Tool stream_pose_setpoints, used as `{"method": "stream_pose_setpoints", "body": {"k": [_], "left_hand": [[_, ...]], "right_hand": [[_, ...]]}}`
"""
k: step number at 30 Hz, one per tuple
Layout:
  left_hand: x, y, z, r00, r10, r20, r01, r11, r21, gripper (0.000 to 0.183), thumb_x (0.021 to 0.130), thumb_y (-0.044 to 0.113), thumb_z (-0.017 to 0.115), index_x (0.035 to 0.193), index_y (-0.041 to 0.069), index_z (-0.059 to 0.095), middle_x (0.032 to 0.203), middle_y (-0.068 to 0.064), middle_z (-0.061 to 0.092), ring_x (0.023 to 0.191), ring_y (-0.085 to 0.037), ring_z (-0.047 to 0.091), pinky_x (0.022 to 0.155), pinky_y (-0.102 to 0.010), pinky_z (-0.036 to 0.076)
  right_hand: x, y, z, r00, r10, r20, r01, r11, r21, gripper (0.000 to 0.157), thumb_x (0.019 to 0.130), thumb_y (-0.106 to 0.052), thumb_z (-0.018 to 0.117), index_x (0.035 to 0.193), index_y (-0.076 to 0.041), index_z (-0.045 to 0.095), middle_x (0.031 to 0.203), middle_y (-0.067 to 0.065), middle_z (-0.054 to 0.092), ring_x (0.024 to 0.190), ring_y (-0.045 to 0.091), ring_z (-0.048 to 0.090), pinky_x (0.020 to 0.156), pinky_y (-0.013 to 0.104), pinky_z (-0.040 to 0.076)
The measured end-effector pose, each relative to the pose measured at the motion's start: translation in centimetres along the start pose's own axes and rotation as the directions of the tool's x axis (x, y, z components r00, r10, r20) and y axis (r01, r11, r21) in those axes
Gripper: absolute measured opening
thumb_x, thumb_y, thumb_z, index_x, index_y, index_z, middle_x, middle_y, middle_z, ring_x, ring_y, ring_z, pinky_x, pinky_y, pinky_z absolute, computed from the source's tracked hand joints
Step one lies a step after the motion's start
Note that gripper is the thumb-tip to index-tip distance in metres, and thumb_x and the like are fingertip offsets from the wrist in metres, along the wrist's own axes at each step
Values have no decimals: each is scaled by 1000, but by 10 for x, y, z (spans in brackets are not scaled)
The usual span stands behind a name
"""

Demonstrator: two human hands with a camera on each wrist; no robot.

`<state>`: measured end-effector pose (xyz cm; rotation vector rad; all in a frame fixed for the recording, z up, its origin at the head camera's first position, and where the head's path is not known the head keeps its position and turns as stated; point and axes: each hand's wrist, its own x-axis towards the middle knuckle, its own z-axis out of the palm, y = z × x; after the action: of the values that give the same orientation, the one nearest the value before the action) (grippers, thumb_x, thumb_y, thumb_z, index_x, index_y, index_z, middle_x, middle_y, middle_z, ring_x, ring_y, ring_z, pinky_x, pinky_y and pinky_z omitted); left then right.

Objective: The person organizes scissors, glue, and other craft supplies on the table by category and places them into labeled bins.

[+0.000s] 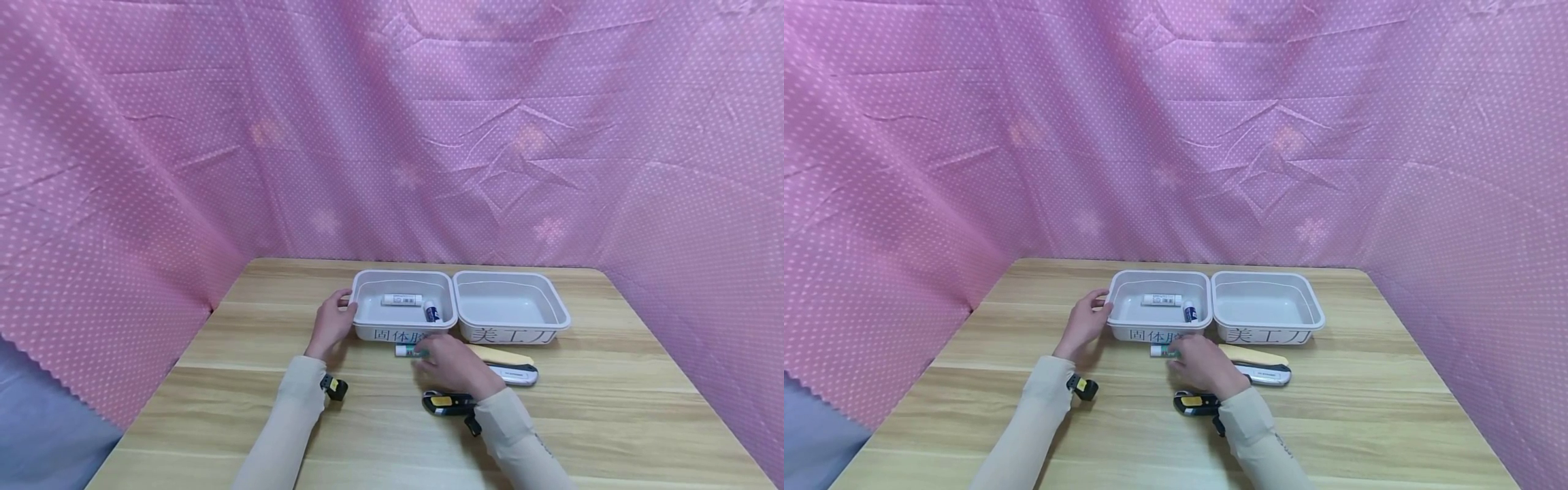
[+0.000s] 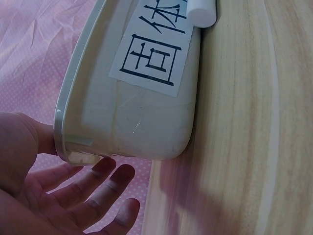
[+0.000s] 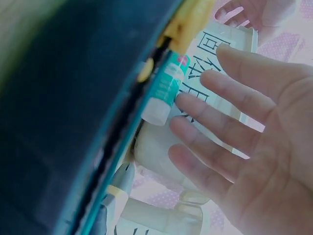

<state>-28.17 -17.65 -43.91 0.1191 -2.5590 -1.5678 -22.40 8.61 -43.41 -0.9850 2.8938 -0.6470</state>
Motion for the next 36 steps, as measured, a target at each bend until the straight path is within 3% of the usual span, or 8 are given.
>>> {"method": "stream_pose_setpoints", "body": {"k": [6,15,24,30,36], "left_hand": [[0,0,0,1000,6,-1,-6,1000,0,44,103,16,56,145,4,52,135,-25,61,118,-37,65,98,-46,57],[0,0,0,1000,14,-11,-14,1000,1,44,103,15,56,145,4,52,134,-26,62,116,-38,66,97,-46,57],[0,0,1,1000,-4,-2,4,1000,-12,45,103,17,56,146,7,52,137,-24,60,119,-37,64,98,-46,57],[-1,0,0,1000,4,-3,-4,1000,-19,45,103,17,57,146,6,52,137,-25,60,119,-38,65,98,-46,57],[-2,0,0,1000,12,-5,-12,1000,-10,45,103,17,57,146,6,52,136,-25,61,118,-38,65,97,-46,57]], "right_hand": [[0,1,-1,998,-42,-37,41,999,-24,23,89,-9,76,112,-8,76,108,5,74,100,21,67,91,42,58],[-1,2,1,999,-42,-14,42,999,-21,34,81,-1,79,114,-6,75,112,5,72,101,20,66,91,41,58],[-3,3,2,999,-40,30,39,999,33,31,82,2,79,112,-5,74,106,6,73,95,21,68,85,39,59],[-2,5,3,998,-36,59,34,998,46,25,82,3,77,104,-9,76,96,1,72,83,12,62,76,30,56],[-1,6,6,997,-11,71,8,999,46,26,83,2,77,106,-9,77,97,0,73,83,9,62,78,31,57]]}}
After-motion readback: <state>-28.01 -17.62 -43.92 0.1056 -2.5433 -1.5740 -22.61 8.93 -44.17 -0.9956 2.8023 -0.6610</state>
